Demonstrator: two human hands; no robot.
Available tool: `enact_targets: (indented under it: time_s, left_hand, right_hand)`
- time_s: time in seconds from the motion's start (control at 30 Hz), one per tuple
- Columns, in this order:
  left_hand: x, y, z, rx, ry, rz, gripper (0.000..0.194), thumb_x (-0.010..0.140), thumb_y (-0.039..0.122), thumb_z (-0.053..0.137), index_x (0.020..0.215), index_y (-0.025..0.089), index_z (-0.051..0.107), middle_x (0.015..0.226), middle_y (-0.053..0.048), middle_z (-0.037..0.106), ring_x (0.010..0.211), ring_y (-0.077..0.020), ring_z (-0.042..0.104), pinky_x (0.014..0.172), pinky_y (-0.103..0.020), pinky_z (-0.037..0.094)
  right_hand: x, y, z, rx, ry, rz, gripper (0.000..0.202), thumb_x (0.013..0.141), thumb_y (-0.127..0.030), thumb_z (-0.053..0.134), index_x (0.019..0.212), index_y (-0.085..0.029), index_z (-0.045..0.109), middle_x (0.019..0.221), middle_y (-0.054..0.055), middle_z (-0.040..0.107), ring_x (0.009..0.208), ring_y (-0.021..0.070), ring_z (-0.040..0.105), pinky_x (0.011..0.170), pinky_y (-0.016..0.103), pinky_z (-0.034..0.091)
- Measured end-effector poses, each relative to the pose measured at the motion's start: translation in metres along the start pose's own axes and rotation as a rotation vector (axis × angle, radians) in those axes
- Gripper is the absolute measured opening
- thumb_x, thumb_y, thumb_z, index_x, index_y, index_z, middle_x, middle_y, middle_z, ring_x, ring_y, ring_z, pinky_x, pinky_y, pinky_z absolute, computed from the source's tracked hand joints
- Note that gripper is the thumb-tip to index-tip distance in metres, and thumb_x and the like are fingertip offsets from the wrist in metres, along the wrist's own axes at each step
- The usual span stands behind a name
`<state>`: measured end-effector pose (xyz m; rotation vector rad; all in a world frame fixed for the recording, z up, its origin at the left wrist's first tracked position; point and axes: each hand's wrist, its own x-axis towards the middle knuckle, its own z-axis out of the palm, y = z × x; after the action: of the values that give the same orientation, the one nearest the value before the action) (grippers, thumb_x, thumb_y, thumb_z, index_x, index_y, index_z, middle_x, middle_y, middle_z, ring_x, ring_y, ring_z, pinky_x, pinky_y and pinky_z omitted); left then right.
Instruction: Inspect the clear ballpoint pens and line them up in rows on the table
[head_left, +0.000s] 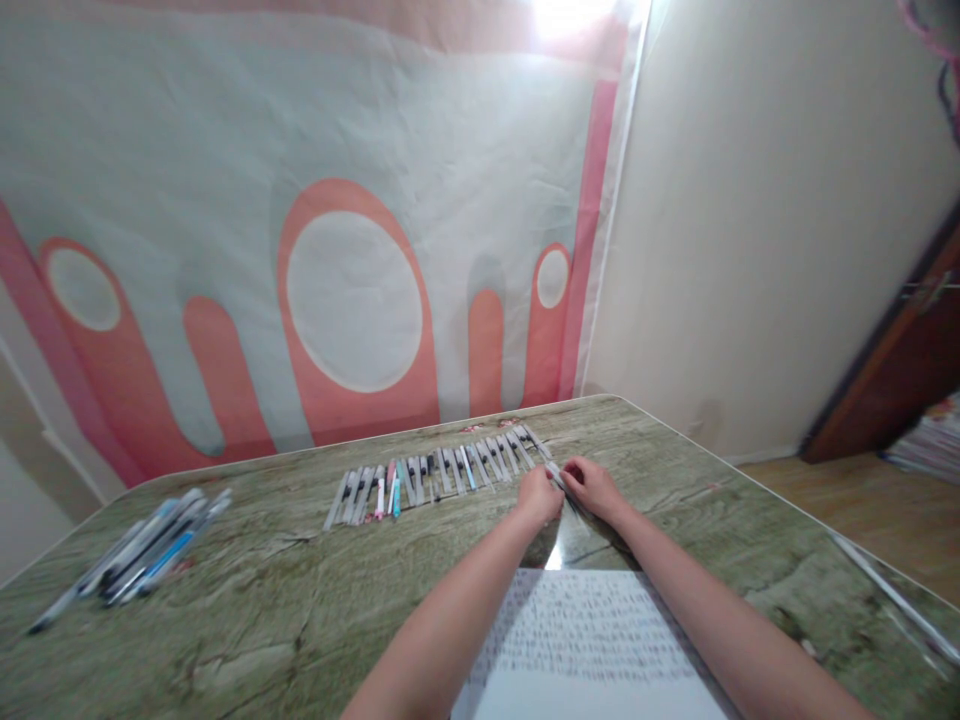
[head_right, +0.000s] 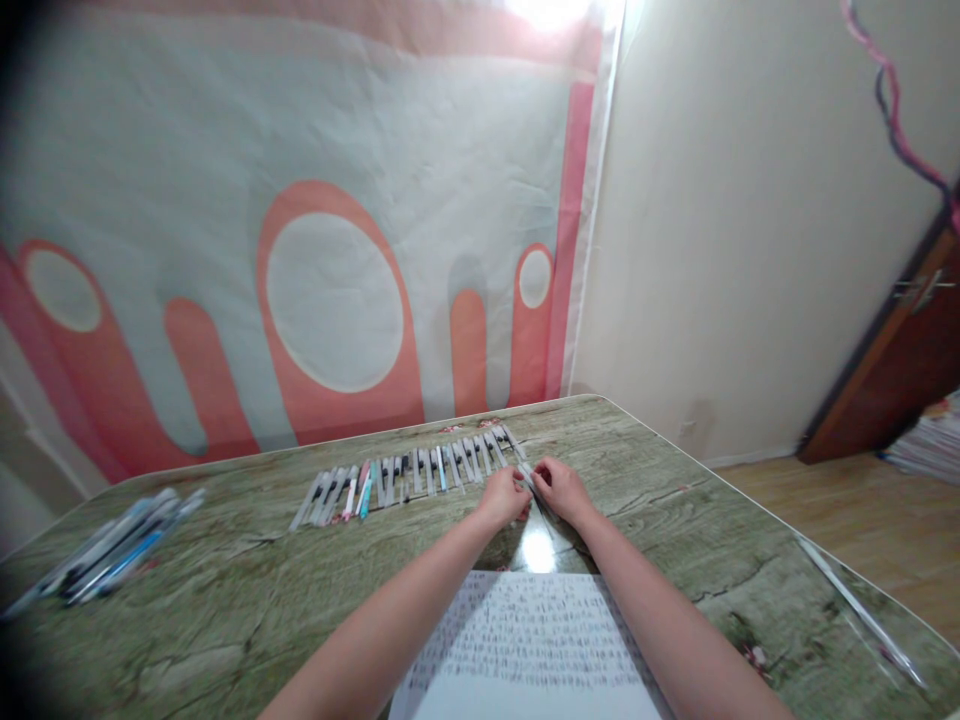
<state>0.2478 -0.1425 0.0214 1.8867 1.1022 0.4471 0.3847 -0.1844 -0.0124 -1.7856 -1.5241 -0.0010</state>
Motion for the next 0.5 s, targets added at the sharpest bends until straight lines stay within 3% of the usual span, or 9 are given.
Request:
enact_targets:
  time_s: [0.1, 0.17, 0.3, 0.5]
  left_hand:
    - [-0.005, -0.002, 0.0, 0.162, 0.083, 0.193, 0.031, 0.067, 0.014, 0.053, 0.098, 0.013, 0.056, 0.078, -0.006, 0.062, 0.075, -0.0153, 0.057, 0.072, -0.026, 0.043]
    - [-0.007, -0.001, -0.001, 0.245, 0.091, 0.251, 0.03, 0.069, 0.016, 0.052, 0.099, 0.013, 0.057, 0.083, -0.007, 0.061, 0.081, -0.0165, 0.056, 0.075, -0.026, 0.041]
    - [-0.011, 0.001, -0.001, 0.341, 0.061, 0.275, 0.029, 0.072, 0.021, 0.05, 0.099, 0.015, 0.057, 0.09, -0.009, 0.059, 0.086, -0.0181, 0.054, 0.077, -0.027, 0.039]
    - [-0.028, 0.001, 0.006, 0.391, 0.132, 0.325, 0.031, 0.074, 0.026, 0.047, 0.102, 0.014, 0.052, 0.102, -0.011, 0.051, 0.091, -0.0189, 0.05, 0.081, -0.029, 0.038]
  right_hand:
    - [0.0, -0.001, -0.001, 0.0, 0.002, -0.007, 0.016, 0.072, -0.029, 0.045, 0.073, -0.017, 0.055, 0.064, 0.002, 0.057, 0.058, 0.012, 0.048, 0.057, 0.023, 0.036]
    - [0.0, -0.001, -0.002, 0.004, -0.002, -0.004, 0.016, 0.072, -0.028, 0.045, 0.072, -0.017, 0.055, 0.064, 0.002, 0.057, 0.057, 0.0118, 0.048, 0.056, 0.023, 0.036]
    - [0.0, -0.001, -0.001, 0.006, -0.007, 0.006, 0.015, 0.072, -0.028, 0.044, 0.072, -0.016, 0.055, 0.063, 0.001, 0.056, 0.057, 0.0117, 0.048, 0.055, 0.023, 0.035]
    - [0.0, -0.001, 0.0, 0.019, -0.01, 0.002, 0.017, 0.074, -0.028, 0.042, 0.073, -0.017, 0.055, 0.062, 0.001, 0.056, 0.056, 0.0116, 0.049, 0.056, 0.022, 0.036]
